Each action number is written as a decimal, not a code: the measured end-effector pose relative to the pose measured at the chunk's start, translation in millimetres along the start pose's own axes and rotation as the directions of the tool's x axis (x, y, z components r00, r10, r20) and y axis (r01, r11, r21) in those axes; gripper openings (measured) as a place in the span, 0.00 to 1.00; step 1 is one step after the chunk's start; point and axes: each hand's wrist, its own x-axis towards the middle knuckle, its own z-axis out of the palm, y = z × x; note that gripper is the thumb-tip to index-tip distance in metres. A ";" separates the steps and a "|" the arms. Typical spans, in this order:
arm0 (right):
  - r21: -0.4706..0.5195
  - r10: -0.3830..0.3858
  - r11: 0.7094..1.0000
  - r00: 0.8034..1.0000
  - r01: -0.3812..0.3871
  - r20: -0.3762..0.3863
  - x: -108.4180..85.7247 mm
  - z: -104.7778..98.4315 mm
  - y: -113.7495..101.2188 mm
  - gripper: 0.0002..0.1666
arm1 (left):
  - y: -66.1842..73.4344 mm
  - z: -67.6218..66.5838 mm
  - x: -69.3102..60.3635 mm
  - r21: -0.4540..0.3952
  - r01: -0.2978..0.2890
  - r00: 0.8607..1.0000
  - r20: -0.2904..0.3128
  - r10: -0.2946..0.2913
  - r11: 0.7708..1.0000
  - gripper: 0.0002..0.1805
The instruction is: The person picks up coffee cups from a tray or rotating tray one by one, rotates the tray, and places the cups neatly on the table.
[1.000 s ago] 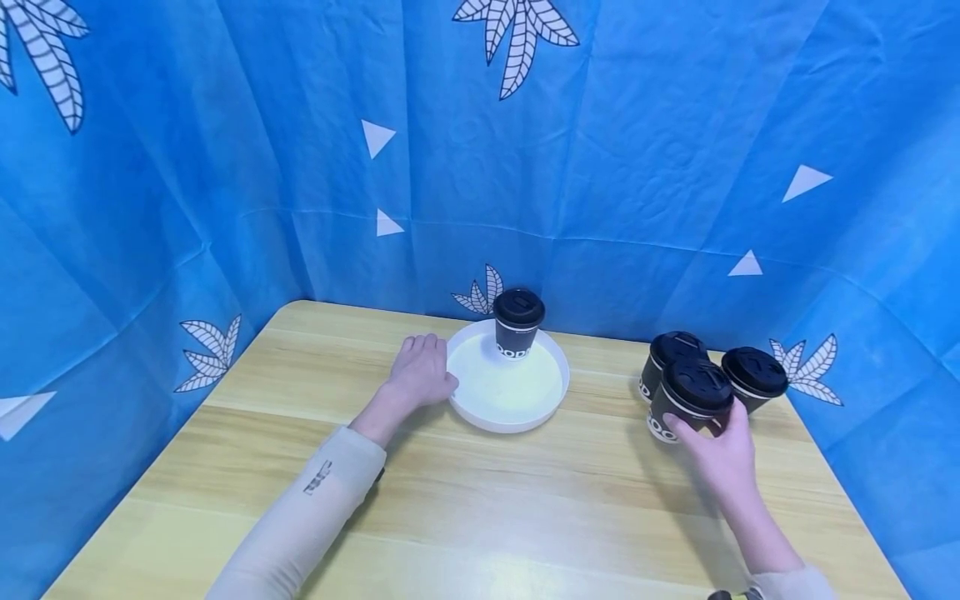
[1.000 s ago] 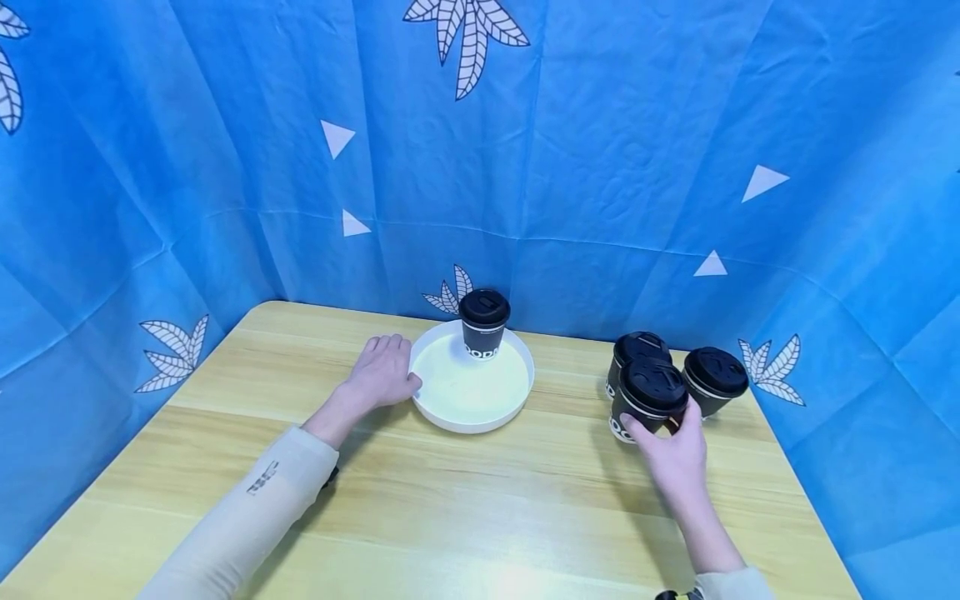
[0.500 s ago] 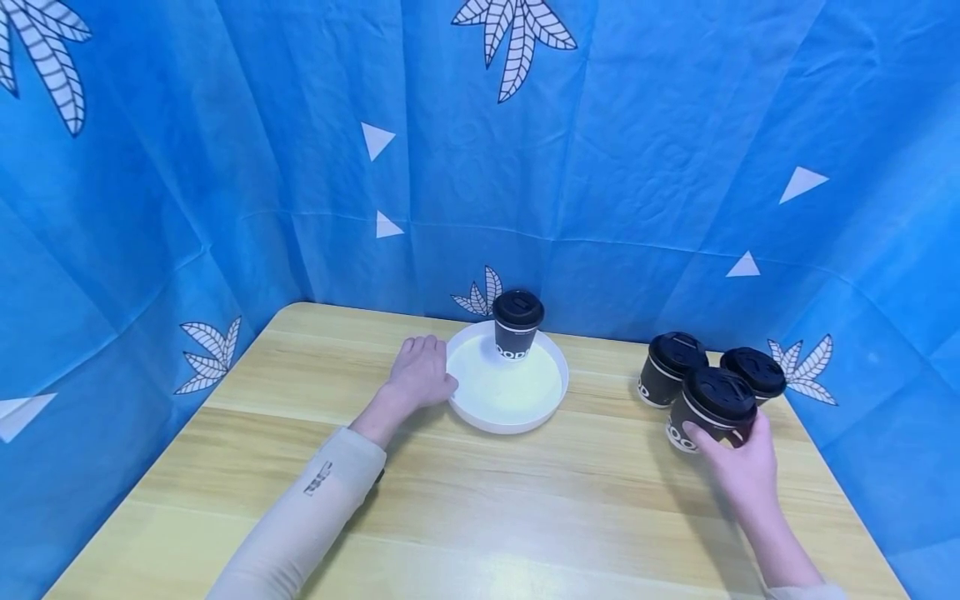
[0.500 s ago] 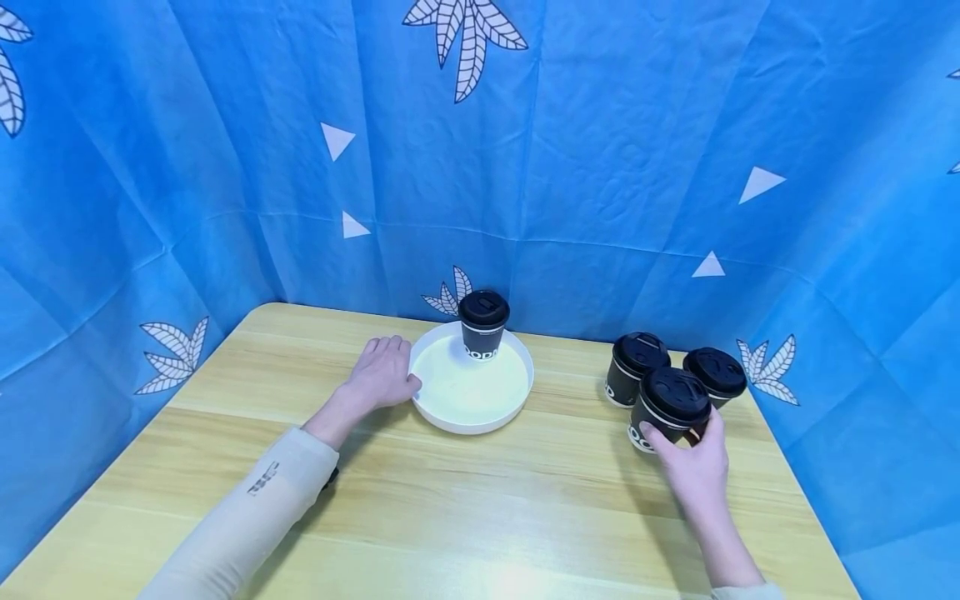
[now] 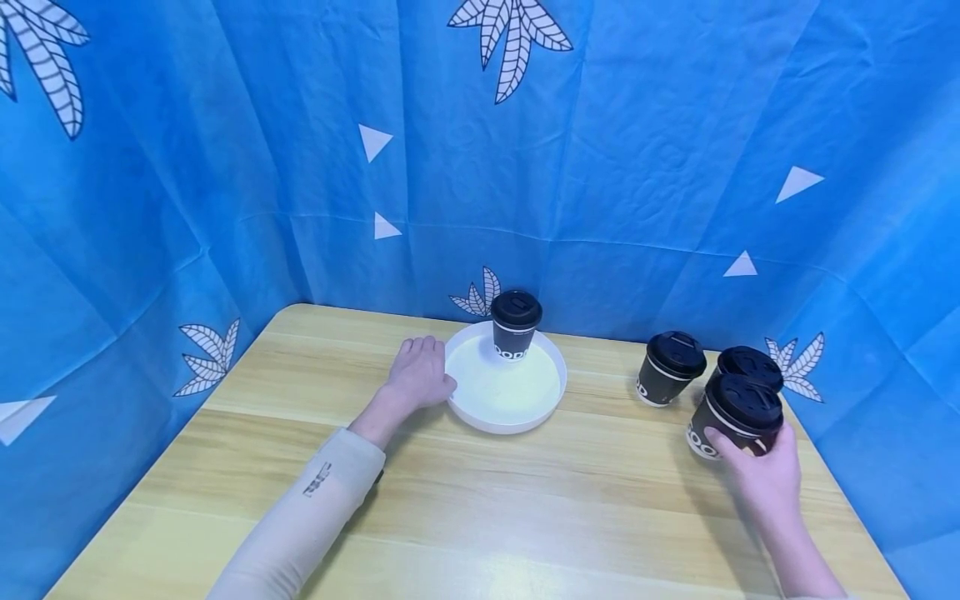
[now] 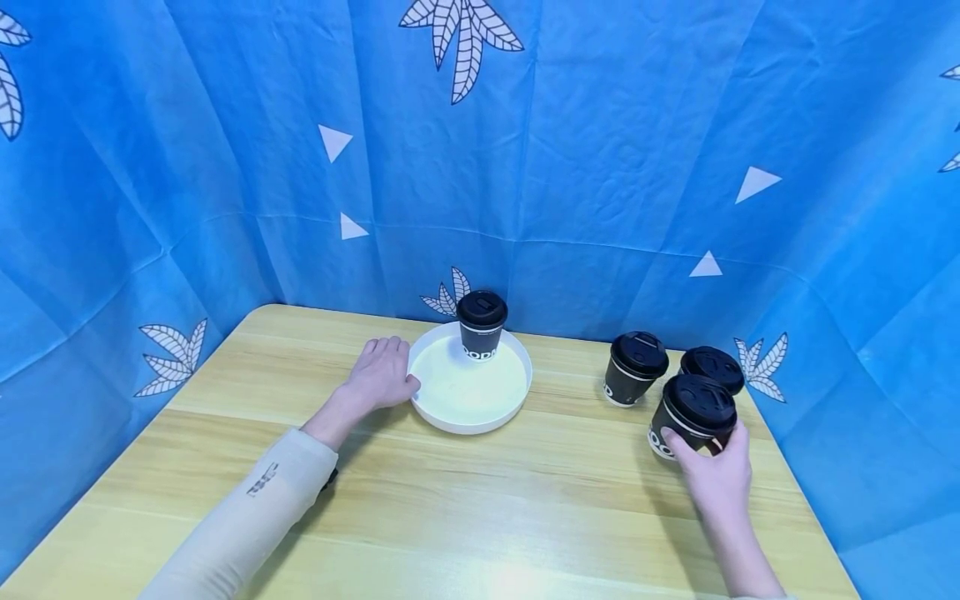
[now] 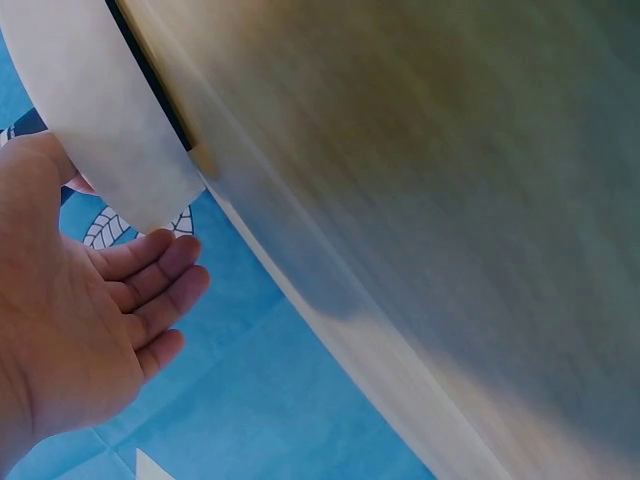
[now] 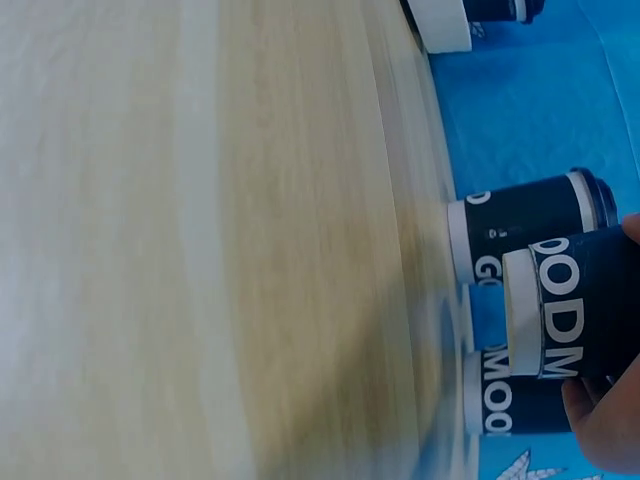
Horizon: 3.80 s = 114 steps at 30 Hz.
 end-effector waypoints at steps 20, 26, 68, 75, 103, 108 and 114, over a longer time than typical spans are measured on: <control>-0.002 0.073 0.997 0.996 -0.073 -0.048 4.3 -19.8 16.9 0.59 | -1.6 1.3 0.0 -0.002 -0.012 1.000 -0.006 0.012 1.000 0.34; 0.010 0.102 0.995 0.993 -0.102 -0.061 6.0 -23.2 21.0 0.61 | -1.4 1.6 -0.3 -0.001 -0.012 1.000 -0.012 0.012 1.000 0.34; 0.043 0.129 0.991 0.989 -0.126 -0.072 14.3 -37.2 23.7 0.72 | -0.6 3.0 1.3 -0.012 -0.005 1.000 -0.018 0.005 1.000 0.35; 0.036 0.046 0.998 0.991 -0.042 -0.127 15.0 -40.3 12.7 0.69 | -1.0 2.9 1.0 -0.007 -0.005 1.000 -0.014 0.005 1.000 0.36; -0.022 -0.381 0.923 0.905 0.384 -0.191 4.5 -7.1 -66.4 0.52 | 1.7 -0.7 -2.5 -0.001 -0.009 1.000 -0.020 0.009 1.000 0.32; 0.022 -0.471 0.878 0.872 0.477 -0.135 4.7 12.9 -77.9 0.47 | 1.0 0.1 -1.7 0.000 -0.003 1.000 -0.017 0.003 1.000 0.32; 0.059 -0.524 0.848 0.850 0.526 -0.051 6.5 44.0 -88.5 0.44 | 0.2 0.1 0.8 0.006 0.001 1.000 -0.002 -0.001 1.000 0.34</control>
